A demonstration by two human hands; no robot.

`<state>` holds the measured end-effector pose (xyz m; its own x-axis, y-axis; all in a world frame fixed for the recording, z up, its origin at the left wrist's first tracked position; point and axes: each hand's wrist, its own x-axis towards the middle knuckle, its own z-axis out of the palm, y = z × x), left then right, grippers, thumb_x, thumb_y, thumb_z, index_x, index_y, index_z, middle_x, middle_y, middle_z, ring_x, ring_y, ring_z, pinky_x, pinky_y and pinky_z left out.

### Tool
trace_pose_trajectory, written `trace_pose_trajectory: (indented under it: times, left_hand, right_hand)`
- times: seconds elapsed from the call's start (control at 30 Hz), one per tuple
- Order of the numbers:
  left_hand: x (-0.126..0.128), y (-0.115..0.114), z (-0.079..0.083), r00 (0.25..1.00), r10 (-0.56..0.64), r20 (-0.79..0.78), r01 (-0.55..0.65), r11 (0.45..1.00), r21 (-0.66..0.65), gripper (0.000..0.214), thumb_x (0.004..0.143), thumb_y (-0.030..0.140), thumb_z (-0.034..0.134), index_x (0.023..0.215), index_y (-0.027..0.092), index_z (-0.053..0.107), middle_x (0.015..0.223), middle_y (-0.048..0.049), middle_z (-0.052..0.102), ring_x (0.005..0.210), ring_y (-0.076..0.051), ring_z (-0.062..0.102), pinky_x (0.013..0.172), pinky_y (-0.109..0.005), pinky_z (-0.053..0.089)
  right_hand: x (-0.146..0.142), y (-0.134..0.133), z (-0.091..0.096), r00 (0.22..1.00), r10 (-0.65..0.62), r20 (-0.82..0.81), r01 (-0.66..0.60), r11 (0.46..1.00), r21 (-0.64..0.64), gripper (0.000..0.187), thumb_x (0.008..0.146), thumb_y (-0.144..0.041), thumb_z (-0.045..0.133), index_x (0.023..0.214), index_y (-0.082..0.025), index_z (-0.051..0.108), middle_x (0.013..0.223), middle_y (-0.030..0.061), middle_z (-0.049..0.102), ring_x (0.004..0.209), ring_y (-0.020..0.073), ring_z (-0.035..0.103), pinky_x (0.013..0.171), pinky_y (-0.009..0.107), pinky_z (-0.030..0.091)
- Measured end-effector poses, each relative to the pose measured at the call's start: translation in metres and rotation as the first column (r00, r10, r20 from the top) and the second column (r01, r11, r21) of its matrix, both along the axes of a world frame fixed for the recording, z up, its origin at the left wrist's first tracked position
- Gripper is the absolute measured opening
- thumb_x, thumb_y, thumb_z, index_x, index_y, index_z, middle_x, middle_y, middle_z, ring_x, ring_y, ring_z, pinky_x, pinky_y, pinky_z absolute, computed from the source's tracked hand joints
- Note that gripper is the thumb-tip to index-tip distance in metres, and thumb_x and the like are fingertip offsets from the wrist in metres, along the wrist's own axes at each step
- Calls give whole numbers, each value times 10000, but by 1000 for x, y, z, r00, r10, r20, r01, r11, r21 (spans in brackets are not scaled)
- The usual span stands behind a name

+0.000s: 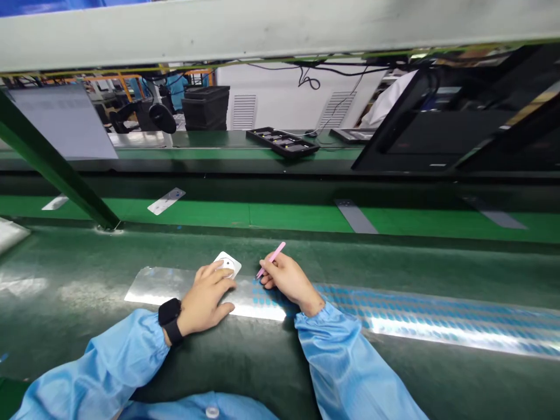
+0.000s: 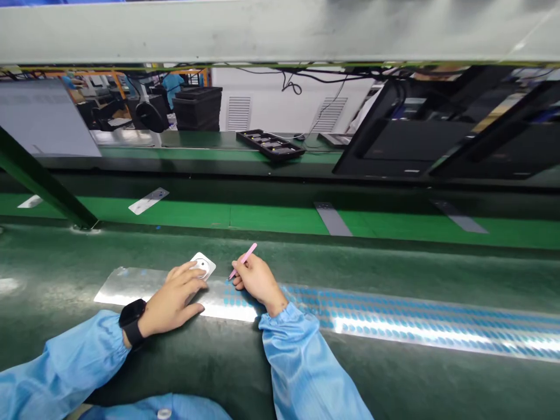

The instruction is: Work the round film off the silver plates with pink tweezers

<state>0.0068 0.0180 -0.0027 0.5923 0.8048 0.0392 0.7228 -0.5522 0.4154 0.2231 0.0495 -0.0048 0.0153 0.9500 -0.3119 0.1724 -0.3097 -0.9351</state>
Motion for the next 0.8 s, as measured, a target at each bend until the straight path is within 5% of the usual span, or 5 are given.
trace_pose_trajectory:
  times: [0.17,0.3,0.6,0.8]
  left_hand:
    - [2,9,-3,995,84,-52,-88,992,-90,608,613,362,805,1166,251,579,1343,-72,534,1334,-351,302,1055,-541,233]
    - [3,9,-1,993,113,-21,-115,990,-83,573,615,353,811,1134,251,590,1226,-62,608,1303,-355,337,1027,-534,264]
    - [-6,19,0,989,145,23,-143,985,-100,529,710,304,751,1196,224,557,1317,-75,566,1366,-346,259,1051,-529,209]
    - [-12,19,4,984,165,-70,-172,978,-121,345,784,281,672,1120,236,610,975,-57,702,1006,-282,562,875,-466,322]
  right_hand:
    - [0,0,0,999,6,49,-5,1000,-15,162,839,-155,552,682,-173,514,473,-47,586,375,79,562,380,162,456]
    - [-1,1,0,998,-30,57,32,999,-38,197,839,-166,553,644,-171,526,452,-51,569,366,73,555,377,154,442]
    - [6,1,0,994,-30,-105,17,992,-127,226,783,-271,640,611,-170,533,446,-21,602,390,81,577,407,158,462]
    - [7,2,2,992,-30,-119,13,990,-144,241,771,-289,654,598,-165,541,430,-11,607,371,73,559,397,149,447]
